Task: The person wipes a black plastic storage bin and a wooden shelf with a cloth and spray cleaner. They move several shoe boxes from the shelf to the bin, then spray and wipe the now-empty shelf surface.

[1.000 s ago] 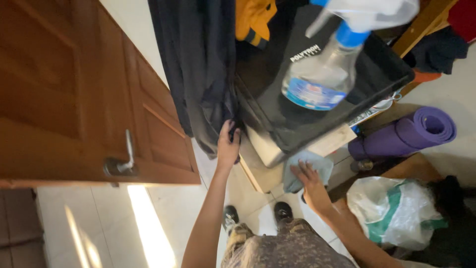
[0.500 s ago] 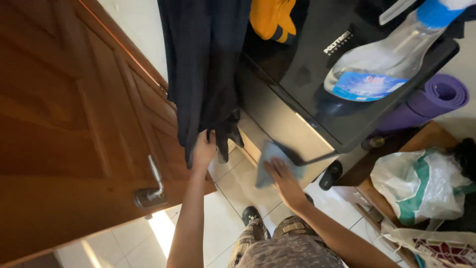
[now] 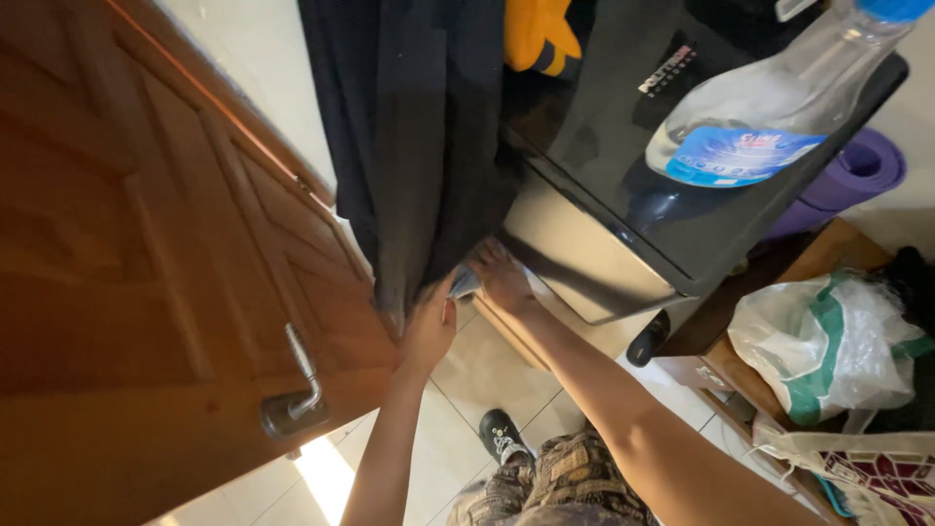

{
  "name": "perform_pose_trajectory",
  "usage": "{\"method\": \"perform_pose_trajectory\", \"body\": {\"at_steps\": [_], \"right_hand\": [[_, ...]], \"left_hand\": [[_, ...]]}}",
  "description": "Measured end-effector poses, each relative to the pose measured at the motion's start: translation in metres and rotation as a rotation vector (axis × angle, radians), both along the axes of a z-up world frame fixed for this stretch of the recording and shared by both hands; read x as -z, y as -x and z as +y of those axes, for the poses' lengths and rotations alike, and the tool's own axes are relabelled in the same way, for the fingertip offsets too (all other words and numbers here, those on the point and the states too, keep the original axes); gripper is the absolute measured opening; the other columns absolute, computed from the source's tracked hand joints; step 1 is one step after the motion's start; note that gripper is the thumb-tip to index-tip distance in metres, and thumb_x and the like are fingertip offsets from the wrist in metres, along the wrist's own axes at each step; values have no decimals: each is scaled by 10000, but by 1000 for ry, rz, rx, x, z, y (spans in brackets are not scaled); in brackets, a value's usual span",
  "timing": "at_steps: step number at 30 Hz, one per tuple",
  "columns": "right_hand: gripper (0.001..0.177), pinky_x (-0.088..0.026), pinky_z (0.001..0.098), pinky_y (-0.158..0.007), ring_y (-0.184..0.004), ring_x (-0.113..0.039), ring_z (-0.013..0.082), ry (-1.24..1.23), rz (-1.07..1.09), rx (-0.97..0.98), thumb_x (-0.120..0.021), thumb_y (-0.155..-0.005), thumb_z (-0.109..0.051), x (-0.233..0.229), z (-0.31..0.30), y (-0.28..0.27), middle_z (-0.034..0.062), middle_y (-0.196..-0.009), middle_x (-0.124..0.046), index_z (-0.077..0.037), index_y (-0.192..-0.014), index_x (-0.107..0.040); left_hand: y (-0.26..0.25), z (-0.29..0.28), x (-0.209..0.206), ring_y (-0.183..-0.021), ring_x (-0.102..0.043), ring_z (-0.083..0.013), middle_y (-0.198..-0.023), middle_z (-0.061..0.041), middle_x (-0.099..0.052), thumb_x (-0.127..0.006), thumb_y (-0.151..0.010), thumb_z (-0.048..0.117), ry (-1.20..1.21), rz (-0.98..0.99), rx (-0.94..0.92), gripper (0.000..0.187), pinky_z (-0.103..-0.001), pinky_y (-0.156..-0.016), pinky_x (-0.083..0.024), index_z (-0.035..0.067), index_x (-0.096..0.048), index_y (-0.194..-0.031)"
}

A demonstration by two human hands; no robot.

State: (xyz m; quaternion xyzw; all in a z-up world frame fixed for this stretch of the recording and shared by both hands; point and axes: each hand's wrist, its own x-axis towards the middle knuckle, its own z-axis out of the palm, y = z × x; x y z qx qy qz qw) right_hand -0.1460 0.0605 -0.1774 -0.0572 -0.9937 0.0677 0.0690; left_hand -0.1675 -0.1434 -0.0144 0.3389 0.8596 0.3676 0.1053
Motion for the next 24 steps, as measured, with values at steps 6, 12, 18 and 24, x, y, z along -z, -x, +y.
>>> {"method": "perform_pose_trajectory", "body": {"at_steps": [6, 12, 18, 24], "right_hand": [[810, -236, 506, -1205, -1539, -208, 274, 59, -65, -113, -656, -786, -101, -114, -12, -102, 26, -1666, -259, -254, -1536, -392], [947, -243, 506, -1194, -1545, -189, 242, 123, -162, -92, -747, -717, -71, -156, -2, -216, -11, -1673, -244, -250, -1561, -358], [950, -117, 530, -1252, -1538, -169, 180, 258, -354, -16, -731, -727, -4, -195, 25, -271, -67, -1688, -248, -298, -1556, -372], [941, -115, 523, -1279, -1544, -219, 145, 186, -187, 119, -601, -767, 136, -129, 128, -316, -73, -1656, -335, -363, -1543, -414]], "left_hand": [[-26, 18, 10, -1378, -522, -371, -1480, -199, -560, -507, -892, -55, -175, 85, 97, 651, -419, -1137, -428, 111, -476, -1521], [-66, 55, 8, -1452, -408, -364, -1603, -172, -407, -536, -875, -69, -240, -29, 152, 707, -420, -1160, -366, 87, -391, -1550], [-96, 75, 44, -1485, -391, -363, -1607, -155, -391, -550, -904, -68, -220, -76, 214, 672, -405, -1209, -336, 69, -388, -1542], [-124, 77, 54, -1528, -286, -333, -1646, -133, -329, -552, -954, 28, -11, -83, 336, 620, -588, -1187, -197, 85, -382, -1548]]}}
